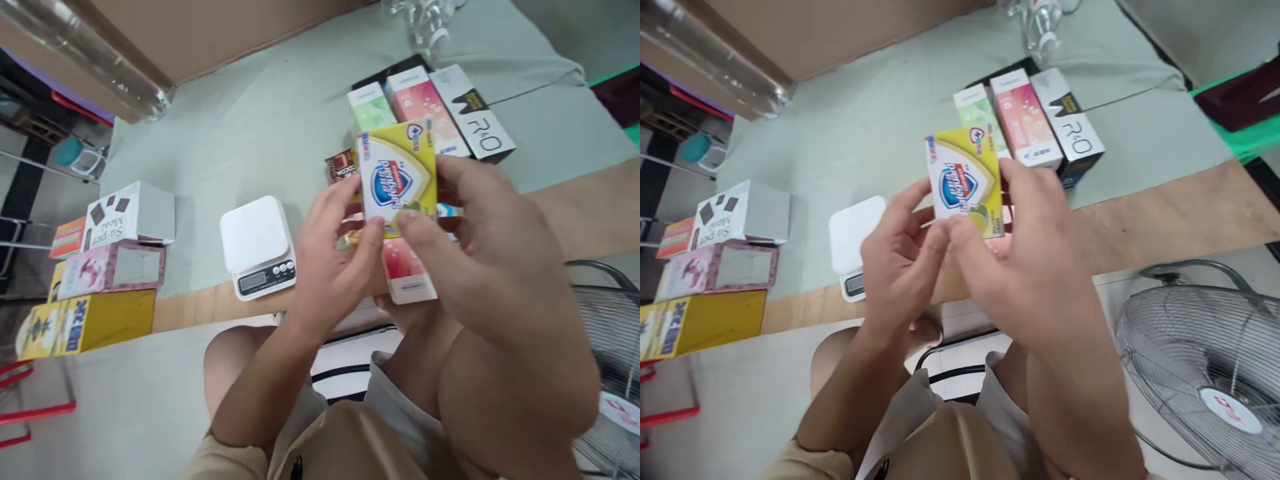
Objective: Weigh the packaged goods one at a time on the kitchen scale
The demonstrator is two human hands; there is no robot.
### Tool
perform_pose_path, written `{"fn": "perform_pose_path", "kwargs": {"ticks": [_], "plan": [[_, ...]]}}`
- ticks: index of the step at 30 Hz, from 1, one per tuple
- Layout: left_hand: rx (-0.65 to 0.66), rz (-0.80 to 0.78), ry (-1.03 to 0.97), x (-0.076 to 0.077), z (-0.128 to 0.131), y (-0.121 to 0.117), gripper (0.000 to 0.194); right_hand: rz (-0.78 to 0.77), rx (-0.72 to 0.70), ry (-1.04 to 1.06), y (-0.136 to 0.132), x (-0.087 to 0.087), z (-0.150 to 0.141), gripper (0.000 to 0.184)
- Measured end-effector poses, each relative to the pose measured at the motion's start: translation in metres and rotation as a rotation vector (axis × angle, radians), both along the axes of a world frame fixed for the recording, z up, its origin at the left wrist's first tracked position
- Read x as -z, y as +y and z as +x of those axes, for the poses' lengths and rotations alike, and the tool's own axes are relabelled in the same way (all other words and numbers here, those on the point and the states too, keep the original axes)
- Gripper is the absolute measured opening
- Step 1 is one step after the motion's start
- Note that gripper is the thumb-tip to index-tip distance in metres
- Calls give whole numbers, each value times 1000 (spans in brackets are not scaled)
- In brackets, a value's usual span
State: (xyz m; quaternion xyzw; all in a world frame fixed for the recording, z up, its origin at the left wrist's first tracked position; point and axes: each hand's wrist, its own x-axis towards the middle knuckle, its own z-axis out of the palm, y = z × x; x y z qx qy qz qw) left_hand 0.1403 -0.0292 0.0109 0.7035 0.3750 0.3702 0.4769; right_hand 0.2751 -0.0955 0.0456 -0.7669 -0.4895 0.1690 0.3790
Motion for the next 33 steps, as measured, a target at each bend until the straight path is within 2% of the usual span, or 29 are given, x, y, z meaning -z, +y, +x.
{"fn": "perform_pose_path", "kwargs": {"ticks": [3,6,8,11,14,17,19,23,25,29,33], "plan": [[-121,2,-30,0,-57,16,41,14,-137,54,17,2,-47,44],[-259,0,2,10,-111,27,37,-15,-303,77,37,15,-96,43],[-355,-10,54,20,-139,32,36,-70,-367,82,50,26,-124,45],[-439,-39,132,34,-166,38,35,-171,-388,22,67,39,-156,52],[-422,-50,197,41,-179,44,32,-231,-353,-109,78,47,-174,60],[-382,-68,226,43,-186,49,27,-279,-317,-222,81,51,-179,60],[-433,-70,205,47,-192,52,26,-268,-297,-275,81,53,-179,58],[-629,-81,118,57,-208,54,24,-200,-249,-302,79,56,-177,64],[-658,-106,81,61,-215,56,20,-189,-254,-298,79,58,-180,69],[-609,-136,25,63,-224,61,17,-213,-301,-324,80,62,-193,73],[-539,-162,7,60,-226,73,11,-266,-274,-351,83,69,-202,79]]}}
